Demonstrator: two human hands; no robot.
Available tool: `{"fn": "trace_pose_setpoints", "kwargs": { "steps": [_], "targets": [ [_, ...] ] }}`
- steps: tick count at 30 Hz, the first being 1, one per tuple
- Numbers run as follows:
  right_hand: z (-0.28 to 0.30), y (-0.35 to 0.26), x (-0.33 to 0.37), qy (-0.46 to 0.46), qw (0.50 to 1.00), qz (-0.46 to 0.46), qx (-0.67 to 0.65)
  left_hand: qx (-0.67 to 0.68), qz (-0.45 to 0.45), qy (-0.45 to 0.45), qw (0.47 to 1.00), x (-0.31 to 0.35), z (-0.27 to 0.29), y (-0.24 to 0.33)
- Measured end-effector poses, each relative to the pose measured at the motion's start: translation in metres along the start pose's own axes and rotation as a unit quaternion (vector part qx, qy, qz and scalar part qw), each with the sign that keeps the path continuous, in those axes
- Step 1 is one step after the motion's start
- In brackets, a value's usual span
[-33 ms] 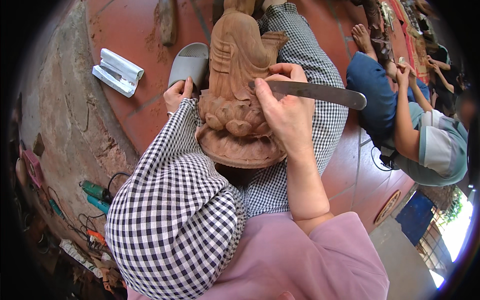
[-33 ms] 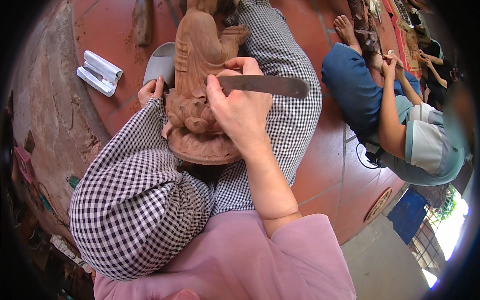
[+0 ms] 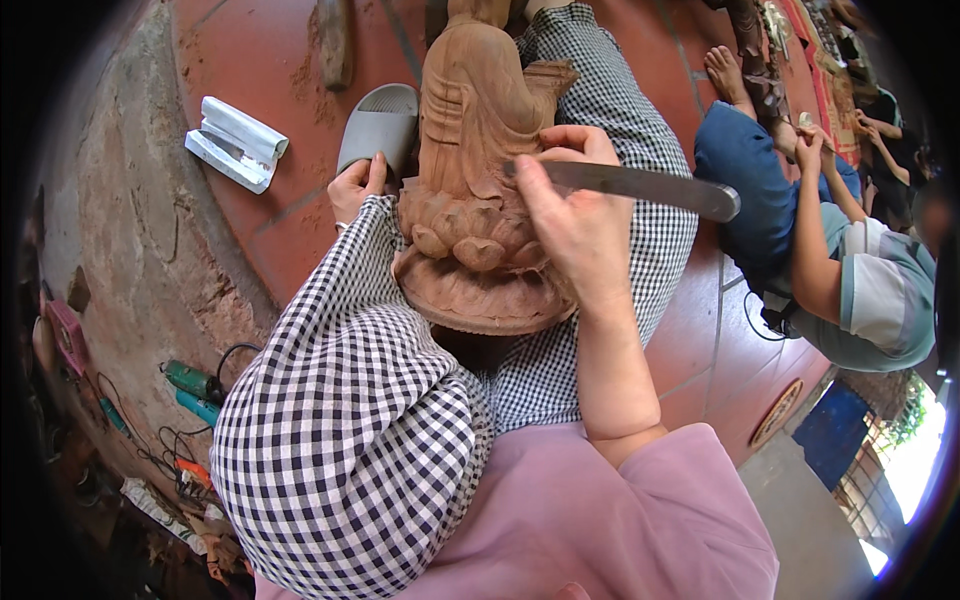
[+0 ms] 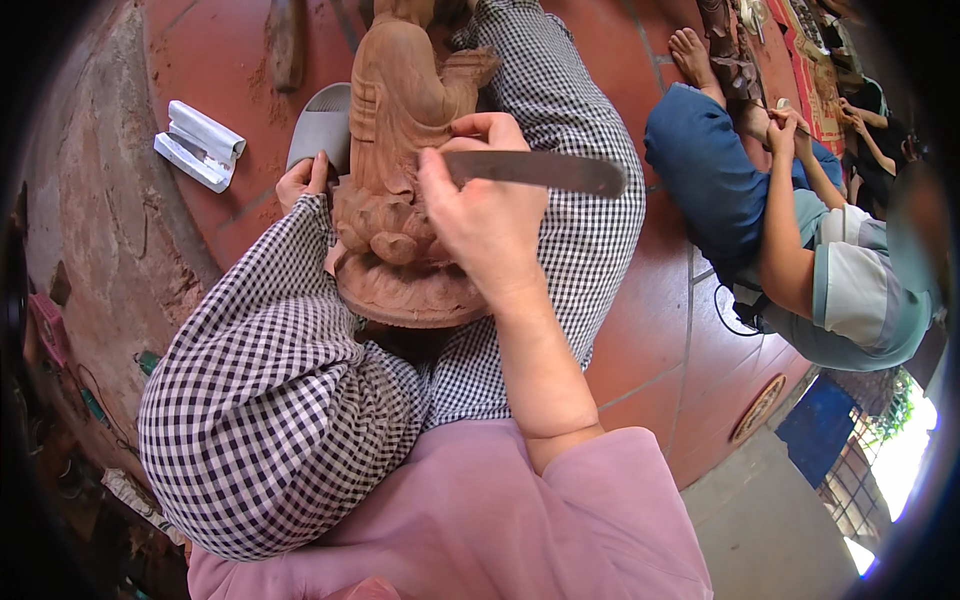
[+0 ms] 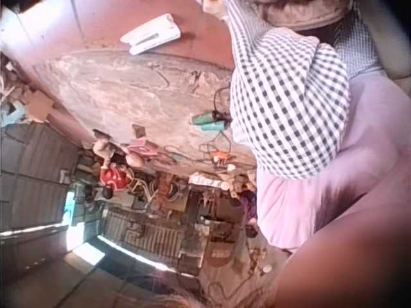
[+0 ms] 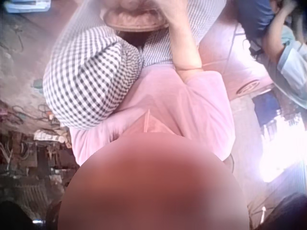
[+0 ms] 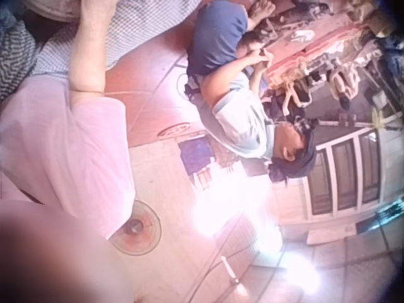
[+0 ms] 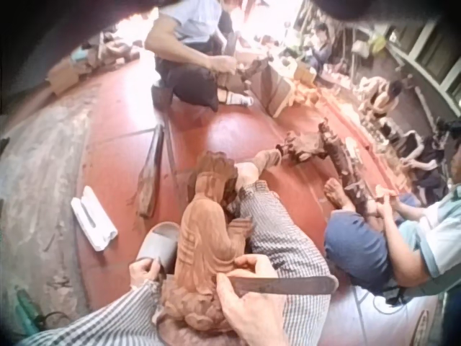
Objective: The person carves a wooden sculpture of a seated figure using a rotary power tool and a metal chisel. They hold the piece on their lap, switch between tools, and refine details on the figure's back and base.
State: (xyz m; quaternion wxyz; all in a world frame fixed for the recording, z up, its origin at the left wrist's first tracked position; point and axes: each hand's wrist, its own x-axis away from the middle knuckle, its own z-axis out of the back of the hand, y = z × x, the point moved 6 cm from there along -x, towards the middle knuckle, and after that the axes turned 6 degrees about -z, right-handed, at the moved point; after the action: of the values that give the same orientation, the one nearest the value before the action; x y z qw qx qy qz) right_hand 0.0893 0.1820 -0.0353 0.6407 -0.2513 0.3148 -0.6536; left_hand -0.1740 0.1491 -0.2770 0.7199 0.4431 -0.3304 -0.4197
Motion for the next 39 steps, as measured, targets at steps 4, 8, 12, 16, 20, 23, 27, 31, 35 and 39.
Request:
{"fn": "trace_pose_setpoints", "kwargs": {
  "steps": [4,8,12,16,20,23,27,31,35,39],
  "targets": [
    [0.009,0.014,-0.007,-0.066,0.987,-0.101,-0.110,-0.002,0.010,0.003,1.000,0.004,-0.001,0.012],
    [0.018,0.029,-0.006,-0.017,0.986,-0.072,-0.152,-0.037,-0.032,0.003,0.999,0.001,0.003,0.010],
    [0.015,0.022,0.004,0.007,0.993,-0.036,-0.108,-0.032,-0.032,-0.001,0.999,0.002,0.002,0.013],
    [0.000,0.017,0.012,-0.003,0.997,-0.032,-0.069,-0.012,-0.001,-0.004,1.000,0.003,0.003,0.013],
    [-0.003,0.028,0.009,-0.039,0.982,-0.103,-0.154,0.003,0.002,0.000,1.000,0.003,-0.001,0.008],
    [0.002,0.036,0.007,-0.065,0.962,-0.149,-0.218,-0.001,-0.008,0.001,1.000,0.001,0.000,0.004],
    [-0.001,0.021,0.007,-0.041,0.992,-0.056,-0.104,0.021,0.007,0.007,1.000,0.001,-0.002,-0.001],
    [0.005,0.036,0.002,-0.062,0.974,-0.091,-0.197,0.004,0.014,-0.011,1.000,-0.002,-0.002,-0.006],
    [0.006,0.030,0.000,-0.083,0.963,-0.143,-0.211,-0.011,-0.017,0.000,1.000,0.000,0.000,0.004],
    [0.007,0.028,-0.002,-0.056,0.990,-0.002,-0.128,-0.013,-0.013,-0.006,1.000,0.000,0.000,0.005]
  ]
}}
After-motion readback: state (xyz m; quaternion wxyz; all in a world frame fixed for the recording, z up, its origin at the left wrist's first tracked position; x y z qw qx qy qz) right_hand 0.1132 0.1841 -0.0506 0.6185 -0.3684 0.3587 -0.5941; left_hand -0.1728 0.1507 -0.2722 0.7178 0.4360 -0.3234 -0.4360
